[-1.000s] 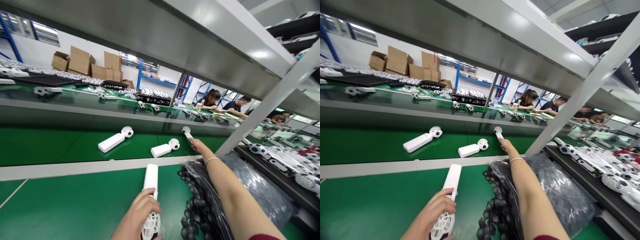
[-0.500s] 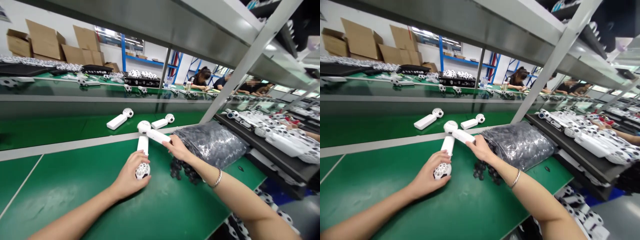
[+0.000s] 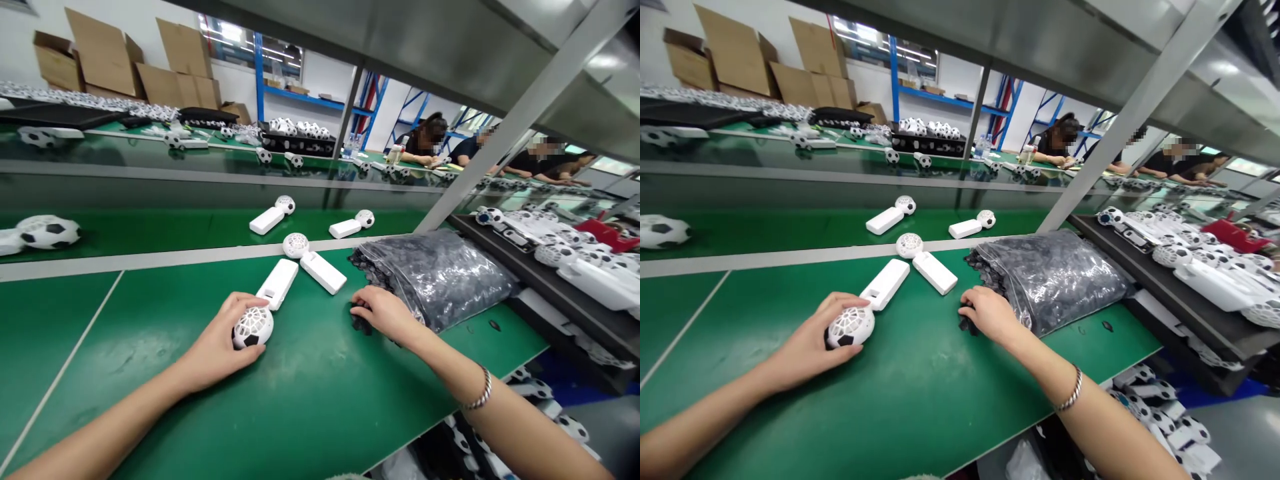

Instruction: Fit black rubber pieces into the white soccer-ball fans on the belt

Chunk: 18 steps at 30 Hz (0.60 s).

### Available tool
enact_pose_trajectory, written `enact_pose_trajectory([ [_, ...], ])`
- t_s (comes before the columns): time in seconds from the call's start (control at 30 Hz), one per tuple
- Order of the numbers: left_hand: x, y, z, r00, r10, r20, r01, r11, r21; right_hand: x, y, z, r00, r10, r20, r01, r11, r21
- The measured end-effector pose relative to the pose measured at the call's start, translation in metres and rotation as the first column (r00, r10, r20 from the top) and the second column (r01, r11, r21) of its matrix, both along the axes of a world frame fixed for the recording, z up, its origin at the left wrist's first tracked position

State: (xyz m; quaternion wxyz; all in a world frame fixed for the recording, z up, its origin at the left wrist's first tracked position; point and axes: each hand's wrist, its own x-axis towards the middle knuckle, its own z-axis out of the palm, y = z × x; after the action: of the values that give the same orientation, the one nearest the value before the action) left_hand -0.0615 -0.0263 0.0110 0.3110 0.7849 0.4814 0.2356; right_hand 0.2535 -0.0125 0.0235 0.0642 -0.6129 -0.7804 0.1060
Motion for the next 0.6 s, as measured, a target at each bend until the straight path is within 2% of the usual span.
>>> enact_pose_trajectory([
  [0.13,-0.009,0.005,0.009,0.995,-0.097,-0.001,0.096,0.992,-0.076,-0.008,0.002,-0.003,0.999,0.015,0.033,-0.014,1.000,-0.025],
  [0.27,-0.023,0.008,0.015,0.970,-0.240,0.044,0.243,0.963,-0.114,-0.014,0.004,0.002,0.995,0.029,0.093,-0.026,0.999,-0.031],
  [0.33,-0.025,0.008,0.016,0.963,-0.262,0.069,0.268,0.956,-0.115,-0.013,0.004,0.006,0.997,0.036,0.070,-0.033,0.999,-0.038],
  [0.47,-0.019,0.007,0.014,0.986,-0.141,0.084,0.149,0.983,-0.106,-0.015,0.002,0.013,0.993,0.037,-0.116,-0.046,0.996,-0.072],
  [0.53,-0.015,0.007,0.013,0.995,-0.076,0.069,0.084,0.990,-0.115,-0.024,0.000,0.016,0.966,0.015,-0.260,-0.045,0.993,-0.110],
  [0.6,-0.013,0.008,0.012,0.998,-0.042,0.054,0.048,0.990,-0.132,-0.040,-0.003,0.019,0.921,0.048,-0.387,-0.109,0.985,-0.137],
])
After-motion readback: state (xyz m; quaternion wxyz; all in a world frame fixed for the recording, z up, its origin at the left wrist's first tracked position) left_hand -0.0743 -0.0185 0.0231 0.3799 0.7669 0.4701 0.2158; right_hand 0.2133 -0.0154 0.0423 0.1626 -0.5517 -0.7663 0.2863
